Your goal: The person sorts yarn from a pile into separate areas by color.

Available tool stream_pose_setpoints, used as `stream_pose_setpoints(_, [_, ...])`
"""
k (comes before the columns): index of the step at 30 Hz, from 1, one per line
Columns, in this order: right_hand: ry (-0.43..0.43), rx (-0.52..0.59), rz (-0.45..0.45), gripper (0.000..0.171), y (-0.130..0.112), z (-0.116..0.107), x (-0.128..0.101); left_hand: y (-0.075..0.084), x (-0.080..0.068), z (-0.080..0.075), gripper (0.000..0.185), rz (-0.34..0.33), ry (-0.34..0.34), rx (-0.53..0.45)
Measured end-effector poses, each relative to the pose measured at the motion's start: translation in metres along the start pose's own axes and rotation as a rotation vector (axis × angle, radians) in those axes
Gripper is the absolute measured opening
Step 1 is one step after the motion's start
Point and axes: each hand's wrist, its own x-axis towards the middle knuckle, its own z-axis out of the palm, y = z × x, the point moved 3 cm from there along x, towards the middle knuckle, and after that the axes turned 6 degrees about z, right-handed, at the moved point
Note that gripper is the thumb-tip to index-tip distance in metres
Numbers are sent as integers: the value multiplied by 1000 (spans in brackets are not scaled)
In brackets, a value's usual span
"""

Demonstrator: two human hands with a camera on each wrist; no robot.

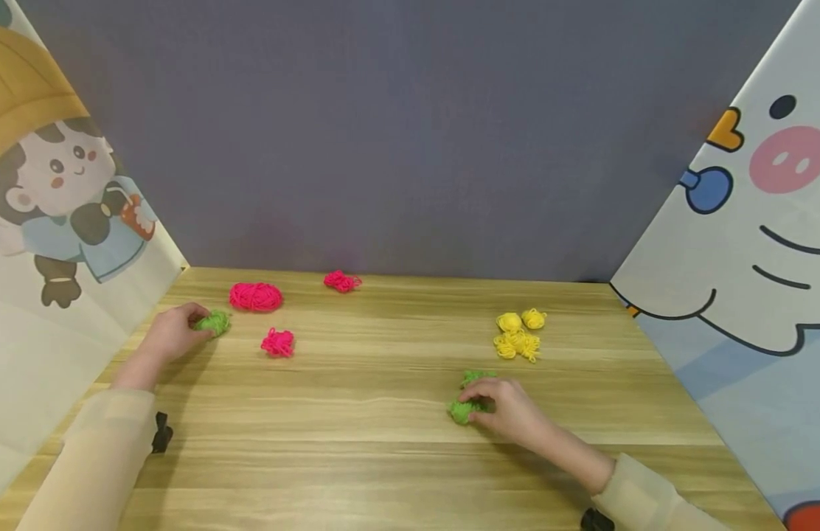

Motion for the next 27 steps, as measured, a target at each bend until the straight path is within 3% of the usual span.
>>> stream_pose_setpoints(8, [-2, 14, 6, 29, 1, 1, -1, 6, -1, -1, 37, -12, 28, 17])
stream_pose_setpoints(15, [4, 7, 0, 29, 1, 0, -1, 17, 1, -7, 43, -50, 0, -3])
stream_pose_setpoints(27, [17, 8, -5, 29, 0, 0, 0, 46, 1, -18, 39, -53, 77, 10])
